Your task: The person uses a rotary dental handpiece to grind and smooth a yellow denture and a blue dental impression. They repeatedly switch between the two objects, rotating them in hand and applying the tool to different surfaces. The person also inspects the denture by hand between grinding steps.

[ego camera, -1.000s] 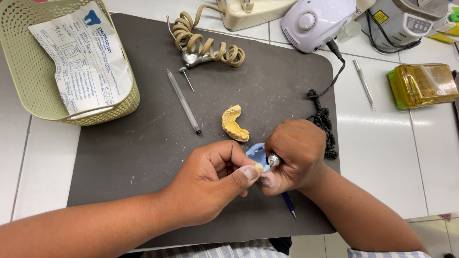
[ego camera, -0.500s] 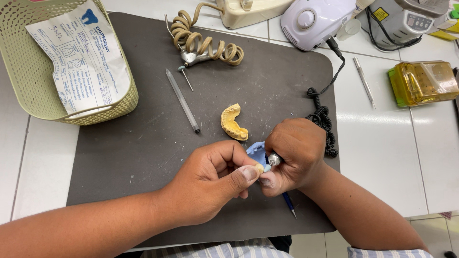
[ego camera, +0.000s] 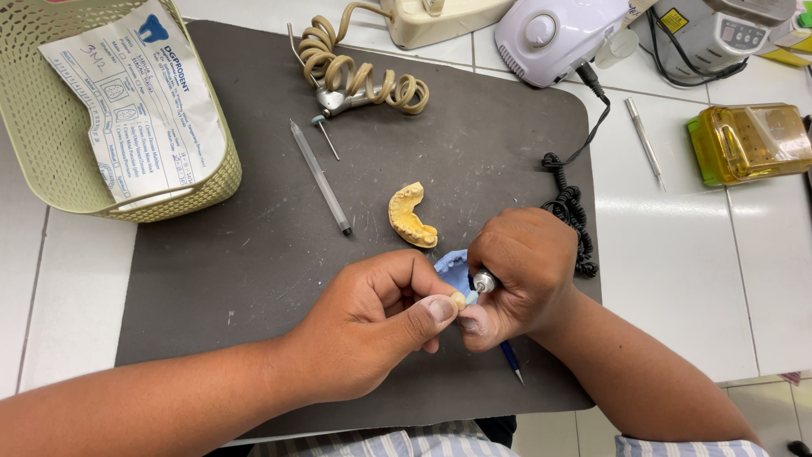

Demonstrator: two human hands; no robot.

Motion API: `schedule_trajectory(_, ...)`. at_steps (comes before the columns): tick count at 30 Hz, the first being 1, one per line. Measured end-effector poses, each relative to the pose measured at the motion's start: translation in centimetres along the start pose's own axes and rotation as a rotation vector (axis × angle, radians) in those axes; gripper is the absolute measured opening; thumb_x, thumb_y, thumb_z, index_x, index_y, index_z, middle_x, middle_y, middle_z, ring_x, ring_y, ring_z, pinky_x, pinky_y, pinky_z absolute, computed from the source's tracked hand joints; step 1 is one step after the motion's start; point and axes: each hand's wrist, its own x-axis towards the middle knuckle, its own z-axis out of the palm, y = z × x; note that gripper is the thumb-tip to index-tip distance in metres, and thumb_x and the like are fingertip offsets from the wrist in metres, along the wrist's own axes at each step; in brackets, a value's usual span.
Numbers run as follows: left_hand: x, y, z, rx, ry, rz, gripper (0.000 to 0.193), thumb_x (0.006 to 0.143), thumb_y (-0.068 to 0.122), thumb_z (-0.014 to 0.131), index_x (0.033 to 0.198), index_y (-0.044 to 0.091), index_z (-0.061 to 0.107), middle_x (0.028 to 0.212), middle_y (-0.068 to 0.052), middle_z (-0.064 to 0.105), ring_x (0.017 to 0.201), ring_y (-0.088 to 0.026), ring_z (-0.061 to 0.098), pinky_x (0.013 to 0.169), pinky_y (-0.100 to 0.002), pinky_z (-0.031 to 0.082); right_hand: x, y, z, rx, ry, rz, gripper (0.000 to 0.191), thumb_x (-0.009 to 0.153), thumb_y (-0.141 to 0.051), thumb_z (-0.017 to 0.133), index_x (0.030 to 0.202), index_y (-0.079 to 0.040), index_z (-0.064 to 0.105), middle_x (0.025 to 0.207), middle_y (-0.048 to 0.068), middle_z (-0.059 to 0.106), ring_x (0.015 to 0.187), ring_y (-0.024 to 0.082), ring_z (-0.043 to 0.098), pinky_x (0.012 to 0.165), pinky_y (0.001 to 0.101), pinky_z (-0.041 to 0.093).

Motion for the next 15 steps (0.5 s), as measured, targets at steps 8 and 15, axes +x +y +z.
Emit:
schedule_trajectory(8, -0.02, -0.04, 0.13, 0.020, 0.060, -0.013, 0.017, 0.100, 0.019, 0.064, 0.101, 0.002, 0.062, 0.090, -0.004, 0.068, 0.078, -0.007, 0.063, 0.069, -0.024, 0.056, -0.11, 0.05, 0.10, -0.031, 0.015, 0.011, 0.061, 0.093, -0.064, 0.052, 0.066, -0.009, 0.050, 0.058, 0.005, 0.046, 0.049, 0.021, 0.047, 0.048, 0.0349, 0.034)
schedule_trajectory(15, -0.16, -0.20, 0.10, 0.008, 0.077, 0.013, 0.018, 0.101, 0.019, 0.065, 0.101, 0.002, 0.062, 0.090, -0.004, 0.067, 0.078, -0.007, 0.063, 0.069, -0.024, 0.056, -0.20, 0.09, 0.40, -0.030, 0.019, 0.021, 0.064, 0.094, -0.066, 0.051, 0.065, -0.009, 0.051, 0.057, 0.004, 0.046, 0.048, 0.020, 0.046, 0.048, 0.0344, 0.034)
